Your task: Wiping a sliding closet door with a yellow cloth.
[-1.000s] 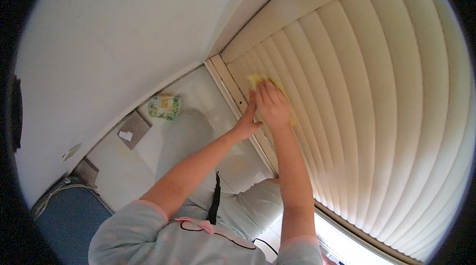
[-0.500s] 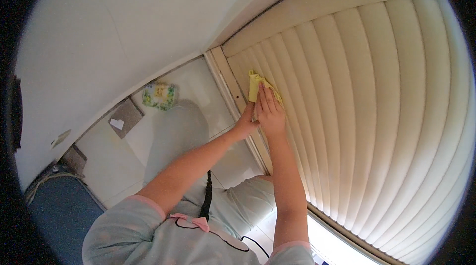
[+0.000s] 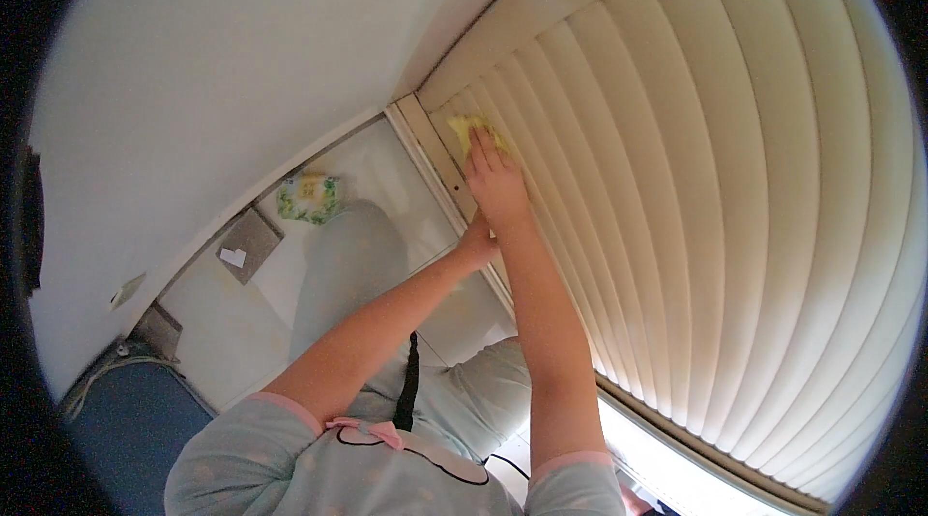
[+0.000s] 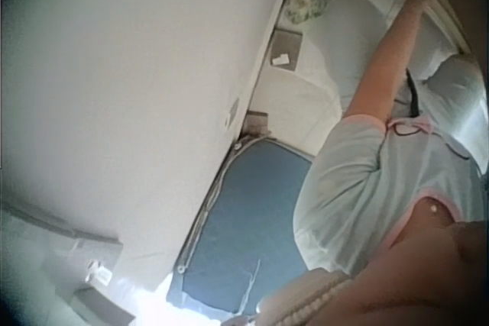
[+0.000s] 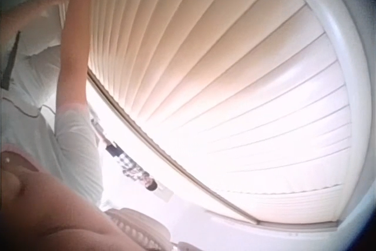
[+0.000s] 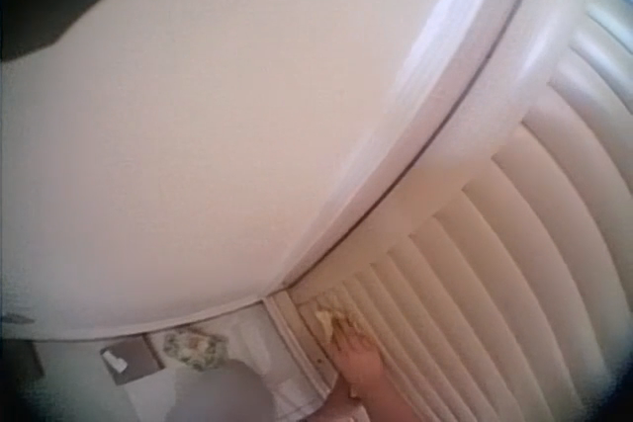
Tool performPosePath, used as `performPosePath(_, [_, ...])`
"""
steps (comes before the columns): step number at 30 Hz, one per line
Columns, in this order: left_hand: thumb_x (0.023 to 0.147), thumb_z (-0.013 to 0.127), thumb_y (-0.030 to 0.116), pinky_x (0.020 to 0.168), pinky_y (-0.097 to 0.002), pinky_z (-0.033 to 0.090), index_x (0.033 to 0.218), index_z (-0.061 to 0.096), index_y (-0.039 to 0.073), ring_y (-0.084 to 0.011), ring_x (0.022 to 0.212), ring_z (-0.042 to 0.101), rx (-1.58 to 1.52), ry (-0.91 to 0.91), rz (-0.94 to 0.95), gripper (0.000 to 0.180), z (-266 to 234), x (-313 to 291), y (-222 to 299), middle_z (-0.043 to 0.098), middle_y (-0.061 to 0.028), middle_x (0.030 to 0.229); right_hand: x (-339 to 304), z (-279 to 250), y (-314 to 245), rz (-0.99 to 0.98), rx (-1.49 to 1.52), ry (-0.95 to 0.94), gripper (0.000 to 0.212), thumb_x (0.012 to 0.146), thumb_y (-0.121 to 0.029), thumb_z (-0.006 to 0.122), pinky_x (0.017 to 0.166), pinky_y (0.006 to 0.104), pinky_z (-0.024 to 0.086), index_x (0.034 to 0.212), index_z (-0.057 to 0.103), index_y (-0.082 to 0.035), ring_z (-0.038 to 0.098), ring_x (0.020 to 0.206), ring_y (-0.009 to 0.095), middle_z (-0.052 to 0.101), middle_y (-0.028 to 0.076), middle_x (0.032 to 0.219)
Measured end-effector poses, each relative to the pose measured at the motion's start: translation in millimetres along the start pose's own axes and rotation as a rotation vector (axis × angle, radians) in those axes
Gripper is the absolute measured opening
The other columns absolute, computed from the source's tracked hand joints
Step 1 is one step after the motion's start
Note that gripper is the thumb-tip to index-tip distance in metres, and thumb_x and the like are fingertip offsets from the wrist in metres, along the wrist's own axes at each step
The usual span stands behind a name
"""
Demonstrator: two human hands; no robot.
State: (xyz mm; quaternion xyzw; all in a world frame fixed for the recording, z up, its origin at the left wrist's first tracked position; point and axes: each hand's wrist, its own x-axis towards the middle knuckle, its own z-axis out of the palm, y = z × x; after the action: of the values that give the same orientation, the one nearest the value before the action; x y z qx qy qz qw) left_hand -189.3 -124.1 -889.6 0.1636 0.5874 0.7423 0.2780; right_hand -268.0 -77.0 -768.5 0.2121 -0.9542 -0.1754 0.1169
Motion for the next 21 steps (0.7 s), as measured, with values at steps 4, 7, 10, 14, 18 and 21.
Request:
performPosePath(4, [0.080, 0.055, -0.009, 0.119, -0.0351, 0.010, 0.152, -0.009, 0.005, -0.0279, 0.148, -0.004, -0.226, -0.028, -0.042, 0.098, -1, -5, 15, -0.011, -0.0167, 0.160, -117, -20, -6, 0.155, -0.067, 0.000, 0.030, 0.079, -0.011, 0.061, 0.090, 0.0289, 0.049, 0.108, 0.067, -0.007, 0.051, 0.125, 0.016, 0.054, 0.001, 0.138])
performPosePath(7, [0.078, 0.048, -0.018, 0.118, -0.0341, 0.013, 0.152, -0.011, 0.008, -0.0255, 0.148, -0.002, -0.388, 0.031, -0.052, 0.098, 5, -7, 21, -0.013, -0.0135, 0.160, -172, -42, -7, 0.189, -0.189, -0.063, 0.031, 0.080, -0.013, 0.060, 0.089, 0.0277, 0.049, 0.110, 0.067, -0.011, 0.052, 0.124, 0.015, 0.052, -0.001, 0.140])
performPosePath(10, [0.075, 0.044, -0.022, 0.116, -0.0340, 0.021, 0.153, -0.011, 0.013, -0.0238, 0.148, 0.000, -0.550, -0.019, -0.139, 0.102, 34, -1, 23, -0.012, -0.0107, 0.160, -181, -44, 3, 0.226, -0.246, -0.078, 0.030, 0.080, -0.016, 0.059, 0.090, 0.0280, 0.049, 0.109, 0.068, -0.012, 0.052, 0.124, 0.014, 0.054, -0.002, 0.137])
performPosePath(14, [0.074, 0.044, -0.021, 0.112, -0.0338, 0.030, 0.154, -0.012, 0.018, -0.0229, 0.148, 0.003, 0.163, 0.025, 0.351, 0.105, -64, 14, -69, -0.008, -0.0084, 0.161, -57, -5, -44, 0.229, 0.070, 0.176, 0.034, 0.077, -0.016, 0.059, 0.087, 0.0278, 0.048, 0.109, 0.068, -0.012, 0.053, 0.122, 0.015, 0.058, 0.000, 0.131])
performPosePath(18, [0.074, 0.045, -0.017, 0.111, -0.0333, 0.031, 0.153, -0.013, 0.018, -0.0233, 0.148, 0.005, -0.464, -0.147, -0.162, 0.104, 10, 7, -10, -0.006, -0.0094, 0.162, -137, -2, -14, 0.345, -0.035, -0.012, 0.036, 0.077, -0.017, 0.059, 0.086, 0.0287, 0.047, 0.112, 0.066, -0.011, 0.055, 0.119, 0.015, 0.058, 0.001, 0.130])
performPosePath(21, [0.075, 0.047, -0.014, 0.111, -0.0326, 0.029, 0.153, -0.014, 0.019, -0.0236, 0.148, 0.005, -0.430, -0.114, -0.304, 0.104, 16, -4, 43, -0.006, -0.0101, 0.162, -203, -26, -25, 0.388, -0.027, -0.018, 0.037, 0.079, -0.018, 0.062, 0.085, 0.0298, 0.049, 0.115, 0.066, -0.013, 0.058, 0.114, 0.015, 0.059, -0.001, 0.128])
